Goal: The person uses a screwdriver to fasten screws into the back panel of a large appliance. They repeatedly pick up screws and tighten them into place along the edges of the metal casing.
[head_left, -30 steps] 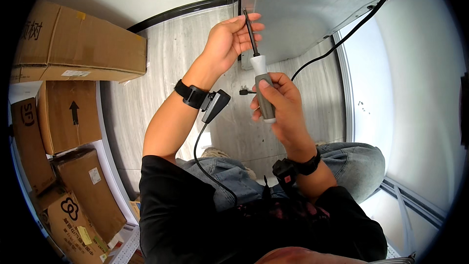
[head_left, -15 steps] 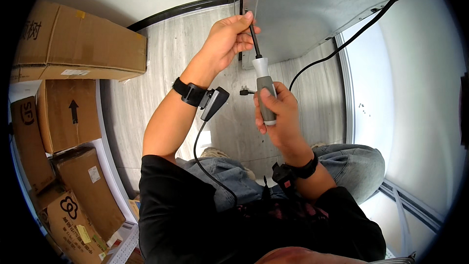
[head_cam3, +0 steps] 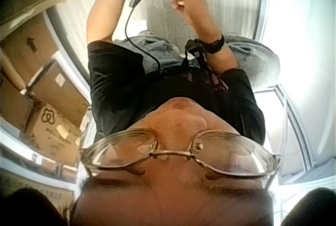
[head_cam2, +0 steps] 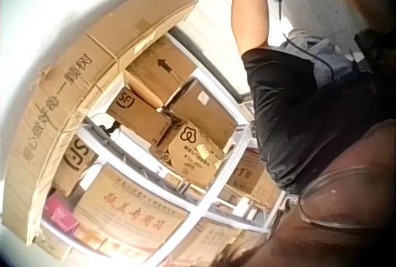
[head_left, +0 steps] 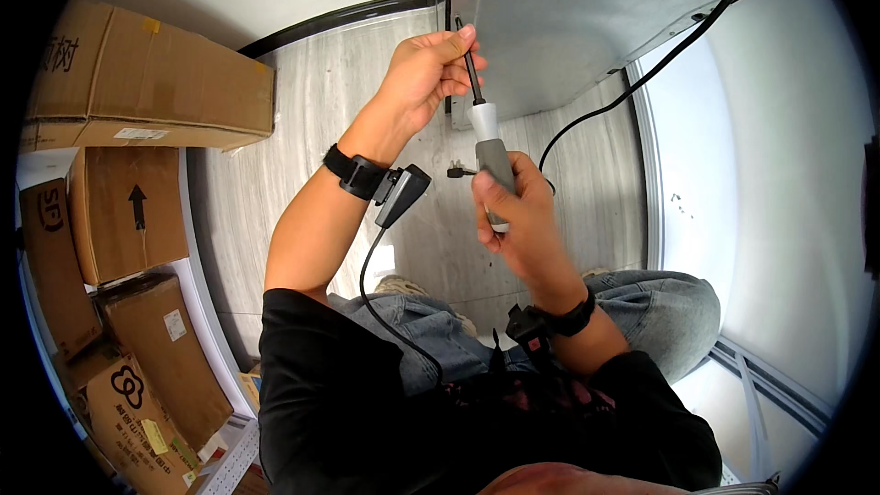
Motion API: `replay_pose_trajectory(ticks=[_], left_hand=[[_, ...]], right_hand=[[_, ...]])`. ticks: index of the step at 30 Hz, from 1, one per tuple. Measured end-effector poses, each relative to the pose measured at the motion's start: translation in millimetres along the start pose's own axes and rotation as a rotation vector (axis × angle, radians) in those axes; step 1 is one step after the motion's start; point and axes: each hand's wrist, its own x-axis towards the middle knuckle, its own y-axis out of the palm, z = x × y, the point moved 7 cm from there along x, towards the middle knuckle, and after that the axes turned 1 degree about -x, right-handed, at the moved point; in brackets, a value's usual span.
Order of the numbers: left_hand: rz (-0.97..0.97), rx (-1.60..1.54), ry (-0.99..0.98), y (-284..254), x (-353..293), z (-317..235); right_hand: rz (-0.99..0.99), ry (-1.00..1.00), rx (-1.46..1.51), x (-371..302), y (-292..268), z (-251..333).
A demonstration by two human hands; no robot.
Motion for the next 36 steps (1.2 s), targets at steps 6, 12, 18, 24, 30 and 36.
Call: replay_pose_trajectory(ticks=[6, 12, 18, 24, 30, 36], left_hand=[[0.122, -0.105, 0.006, 16, -13, -5], [0.052, -0.019, 0.042, 4, -7, -4], [-0.015, 0.060, 0.033, -2, -7, 0], [0.128, 0.017, 0.002, 11, -15, -7], [0.043, 0.046, 0.052, 0, -7, -1], [-0.037, 0.057, 0.058, 0, -9, 1]], right_hand=[[0.239, 0.104, 0.553, 9, -2, -3], [0.247, 0.043, 0.366, 8, -1, 5], [-0.006, -0.223, -0.103, 12, -5, 6], [0.103, -0.018, 0.404, 19, -16, -12], [0.099, -0.019, 0.229, 18, -5, -6], [-0.030, -0.084, 0.122, 18, -10, -8]])
